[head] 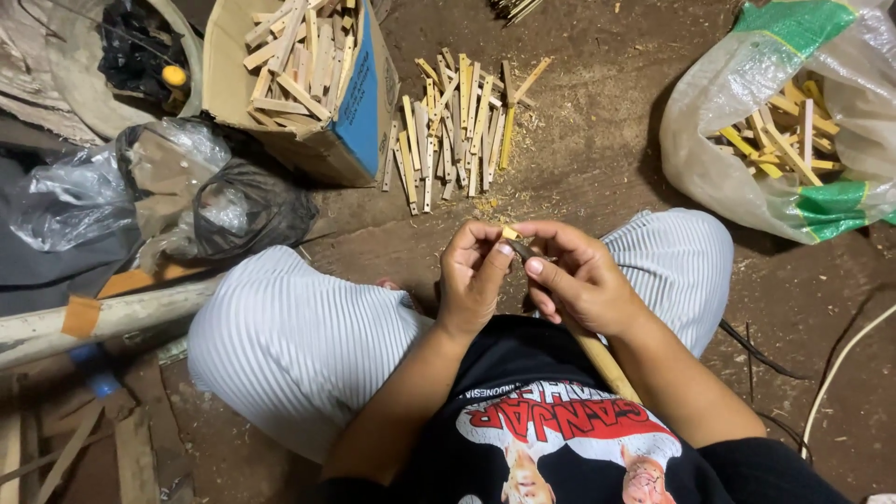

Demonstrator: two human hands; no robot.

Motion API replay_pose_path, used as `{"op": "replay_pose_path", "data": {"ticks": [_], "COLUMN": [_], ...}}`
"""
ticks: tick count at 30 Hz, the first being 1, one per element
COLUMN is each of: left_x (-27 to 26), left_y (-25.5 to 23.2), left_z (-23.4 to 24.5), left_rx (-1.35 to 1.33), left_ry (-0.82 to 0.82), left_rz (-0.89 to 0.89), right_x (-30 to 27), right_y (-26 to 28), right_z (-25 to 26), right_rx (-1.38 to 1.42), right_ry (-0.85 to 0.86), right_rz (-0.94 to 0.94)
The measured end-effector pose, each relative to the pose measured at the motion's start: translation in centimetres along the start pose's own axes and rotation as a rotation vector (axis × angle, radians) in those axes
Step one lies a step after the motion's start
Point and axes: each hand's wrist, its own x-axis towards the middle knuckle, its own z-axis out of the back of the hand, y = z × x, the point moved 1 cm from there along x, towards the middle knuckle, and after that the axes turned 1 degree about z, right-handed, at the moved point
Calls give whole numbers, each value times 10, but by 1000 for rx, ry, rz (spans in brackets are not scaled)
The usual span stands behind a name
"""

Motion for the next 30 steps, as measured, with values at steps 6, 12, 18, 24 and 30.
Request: {"op": "replay_pose_path", "data": {"ticks": [6,12,18,24,30], "left_x": [0,-6,-3,0,1], "left_y": [1,-6,-3,-20,-24], "left_z": [-1,-4,-6,-10,-11], "left_rx": [28,103,151,148,119], "left_ry": [-36,14,-10,27,15], "left_rz": [-68,-123,-58,-112,-187], "right_x": [3,19,2,1,3], "right_y": [0,-12,3,-3,-9], "right_z": [7,61,9,5,13], "right_rx": [22,-28,171,155,105], "right_ry": [30,-84,2,35,42], "right_rz": [-9,-5,-24,-33,-40]}}
